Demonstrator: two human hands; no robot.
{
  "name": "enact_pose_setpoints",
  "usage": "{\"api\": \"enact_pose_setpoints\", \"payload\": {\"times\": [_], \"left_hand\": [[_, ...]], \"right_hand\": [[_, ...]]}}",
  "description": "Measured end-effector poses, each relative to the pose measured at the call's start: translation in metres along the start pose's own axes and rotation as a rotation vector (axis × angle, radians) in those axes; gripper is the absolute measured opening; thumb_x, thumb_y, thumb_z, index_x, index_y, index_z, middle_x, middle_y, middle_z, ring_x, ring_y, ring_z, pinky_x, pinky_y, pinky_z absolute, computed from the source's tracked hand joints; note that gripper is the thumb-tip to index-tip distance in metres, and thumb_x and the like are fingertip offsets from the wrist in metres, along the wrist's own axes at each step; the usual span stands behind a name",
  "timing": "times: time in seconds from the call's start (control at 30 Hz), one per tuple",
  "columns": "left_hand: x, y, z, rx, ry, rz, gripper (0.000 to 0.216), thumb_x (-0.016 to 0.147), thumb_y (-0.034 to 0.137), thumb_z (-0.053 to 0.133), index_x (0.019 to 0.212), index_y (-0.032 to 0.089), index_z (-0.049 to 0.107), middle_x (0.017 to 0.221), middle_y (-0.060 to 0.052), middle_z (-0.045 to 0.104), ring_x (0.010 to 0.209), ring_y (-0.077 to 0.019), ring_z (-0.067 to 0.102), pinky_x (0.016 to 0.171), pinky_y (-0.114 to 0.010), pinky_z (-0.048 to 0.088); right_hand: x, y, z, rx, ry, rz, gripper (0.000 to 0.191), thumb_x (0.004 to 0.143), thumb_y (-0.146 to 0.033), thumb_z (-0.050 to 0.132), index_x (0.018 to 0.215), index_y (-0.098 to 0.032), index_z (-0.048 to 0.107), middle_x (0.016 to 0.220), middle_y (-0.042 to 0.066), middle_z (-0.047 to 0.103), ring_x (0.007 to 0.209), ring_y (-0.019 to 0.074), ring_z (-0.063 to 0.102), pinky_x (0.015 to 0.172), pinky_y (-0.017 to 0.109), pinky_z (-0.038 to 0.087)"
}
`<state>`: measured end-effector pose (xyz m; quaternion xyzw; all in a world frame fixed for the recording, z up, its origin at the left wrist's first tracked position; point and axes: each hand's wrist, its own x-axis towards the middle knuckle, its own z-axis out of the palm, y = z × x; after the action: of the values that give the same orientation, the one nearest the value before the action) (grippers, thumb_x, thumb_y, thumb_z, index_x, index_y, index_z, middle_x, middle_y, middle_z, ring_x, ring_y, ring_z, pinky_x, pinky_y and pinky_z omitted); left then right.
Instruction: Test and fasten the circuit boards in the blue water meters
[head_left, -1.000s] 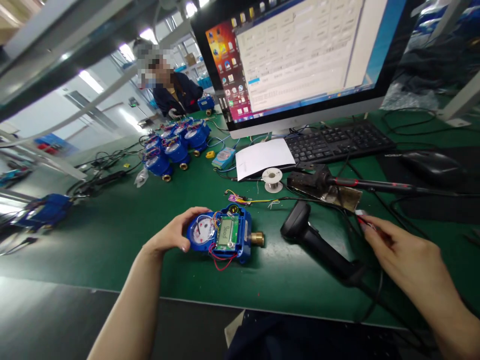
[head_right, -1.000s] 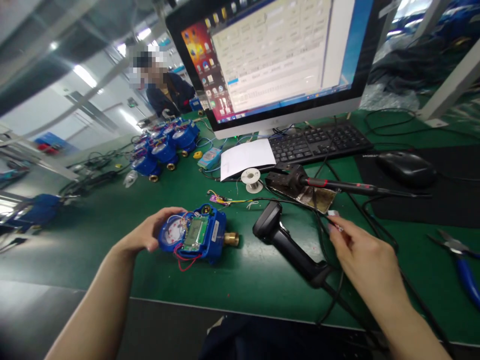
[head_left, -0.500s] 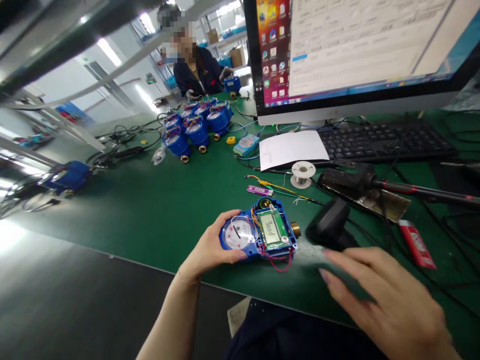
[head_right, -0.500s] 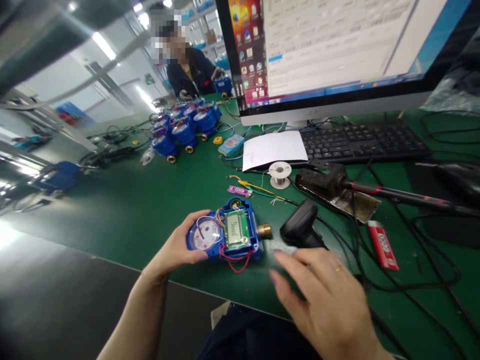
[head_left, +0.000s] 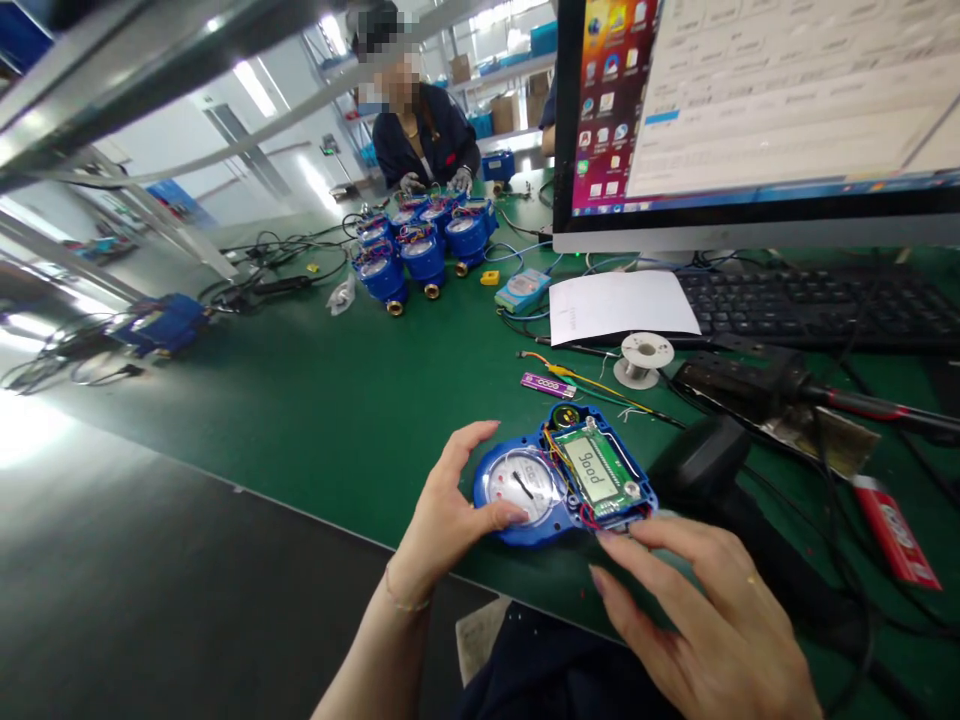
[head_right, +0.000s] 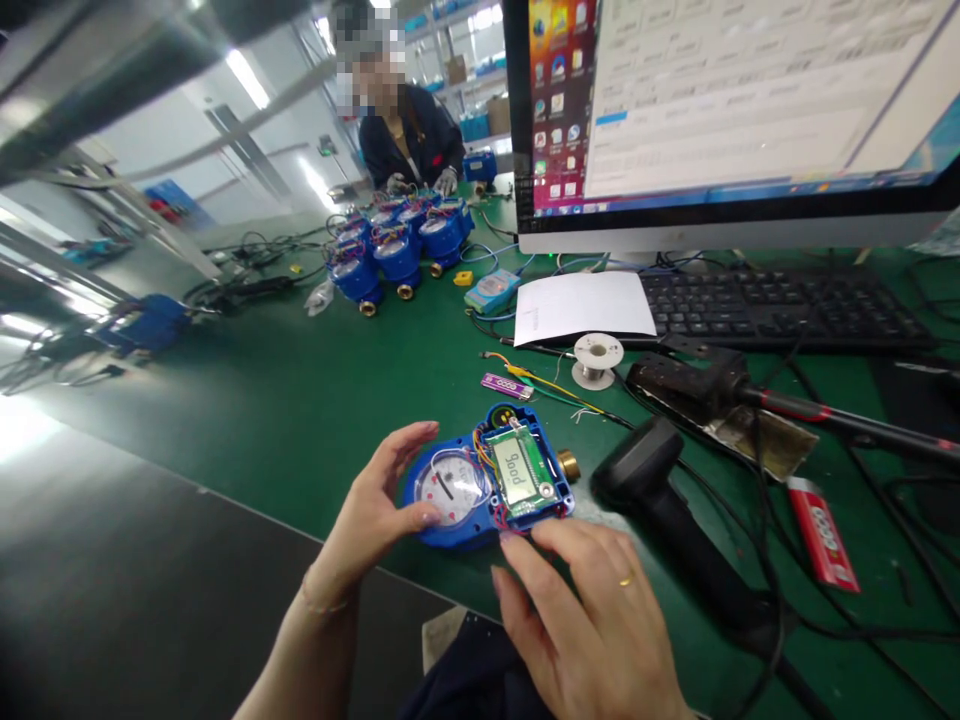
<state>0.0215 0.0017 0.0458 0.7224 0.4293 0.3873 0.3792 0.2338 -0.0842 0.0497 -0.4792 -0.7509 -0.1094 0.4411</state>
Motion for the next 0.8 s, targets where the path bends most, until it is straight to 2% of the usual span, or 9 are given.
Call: {"api": "enact_pose_setpoints", "payload": {"times": [0.07,0.13,0.2,0.23,0.3,0.4,0.53,0.67,0.8], "left_hand": [[0.006,0.005,-0.005,0.148,-0.005,0.17,0.054,0.07,0.043,0.07,0.117,0.027,0.051,0.127,-0.01,0.046,0.121,-0.0268,0.042,0.104,-0.046,0.034],[0.014,0.012,-0.008,0.322,-0.061,0.348,0.029,0.076,0.034,0.066,0.104,0.028,0.06,0.122,-0.007,0.05,0.116,-0.0237,0.046,0.103,-0.046,0.034],[0.022,0.016,-0.006,0.43,-0.115,0.484,0.008,0.08,0.028,0.061,0.088,0.026,0.065,0.108,-0.004,0.057,0.104,-0.0199,0.051,0.103,-0.046,0.033],[0.025,0.016,-0.003,0.422,-0.121,0.519,0.005,0.082,0.026,0.059,0.082,0.024,0.064,0.098,-0.004,0.059,0.097,-0.0182,0.053,0.101,-0.045,0.034],[0.026,0.012,0.005,0.268,-0.088,0.516,0.012,0.084,0.027,0.056,0.076,0.021,0.061,0.081,-0.003,0.059,0.083,-0.0162,0.055,0.09,-0.04,0.042],[0.016,0.006,0.023,0.019,0.051,0.417,0.018,0.083,0.032,0.057,0.072,0.018,0.057,0.07,-0.003,0.057,0.074,-0.0164,0.053,0.076,-0.035,0.046],[-0.008,0.016,0.045,0.132,0.235,0.275,0.011,0.081,0.026,0.06,0.074,0.02,0.057,0.072,-0.002,0.055,0.076,-0.0167,0.05,0.073,-0.033,0.043],[-0.016,0.027,0.052,0.134,0.23,0.257,0.007,0.083,0.025,0.059,0.076,0.021,0.058,0.071,-0.001,0.057,0.075,-0.0162,0.051,0.075,-0.033,0.043],[-0.009,0.026,0.047,0.043,0.182,0.291,0.008,0.084,0.025,0.058,0.077,0.021,0.057,0.07,0.002,0.059,0.073,-0.0144,0.052,0.087,-0.035,0.041]], "right_hand": [[0.002,-0.004,0.005,-0.023,0.01,0.014,0.017,0.077,-0.017,0.061,0.095,-0.016,0.061,0.092,0.008,0.056,0.088,0.0185,0.055,0.077,0.034,0.045],[0.005,-0.009,0.014,-0.036,0.024,0.047,0.018,0.077,-0.018,0.062,0.095,-0.017,0.061,0.098,0.01,0.055,0.094,0.0219,0.053,0.081,0.04,0.044],[0.007,-0.011,0.024,-0.047,0.033,0.084,0.021,0.077,-0.019,0.062,0.098,-0.017,0.06,0.105,0.011,0.052,0.101,0.0251,0.051,0.085,0.044,0.043],[0.007,-0.01,0.03,-0.051,0.041,0.099,0.024,0.077,-0.02,0.061,0.1,-0.017,0.059,0.108,0.012,0.051,0.104,0.0264,0.049,0.087,0.046,0.043],[0.009,-0.005,0.038,-0.045,0.072,0.111,0.027,0.077,-0.021,0.06,0.104,-0.017,0.057,0.112,0.013,0.048,0.108,0.0285,0.047,0.089,0.048,0.043],[0.012,0.014,0.044,0.059,0.103,0.087,0.03,0.076,-0.02,0.055,0.105,-0.017,0.054,0.117,0.014,0.043,0.114,0.0299,0.044,0.09,0.05,0.044],[0.021,0.041,0.038,0.232,-0.018,0.055,0.037,0.073,-0.016,0.051,0.11,-0.017,0.05,0.125,0.014,0.039,0.121,0.0286,0.039,0.096,0.051,0.041],[0.028,0.044,0.029,0.241,-0.068,-0.008,0.037,0.07,-0.011,0.055,0.107,-0.016,0.053,0.126,0.014,0.041,0.124,0.0285,0.035,0.1,0.052,0.036],[0.027,0.028,0.026,0.232,-0.056,0.0,0.016,0.074,-0.016,0.06,0.09,-0.018,0.061,0.115,0.01,0.052,0.118,0.0269,0.043,0.099,0.054,0.036]]}}
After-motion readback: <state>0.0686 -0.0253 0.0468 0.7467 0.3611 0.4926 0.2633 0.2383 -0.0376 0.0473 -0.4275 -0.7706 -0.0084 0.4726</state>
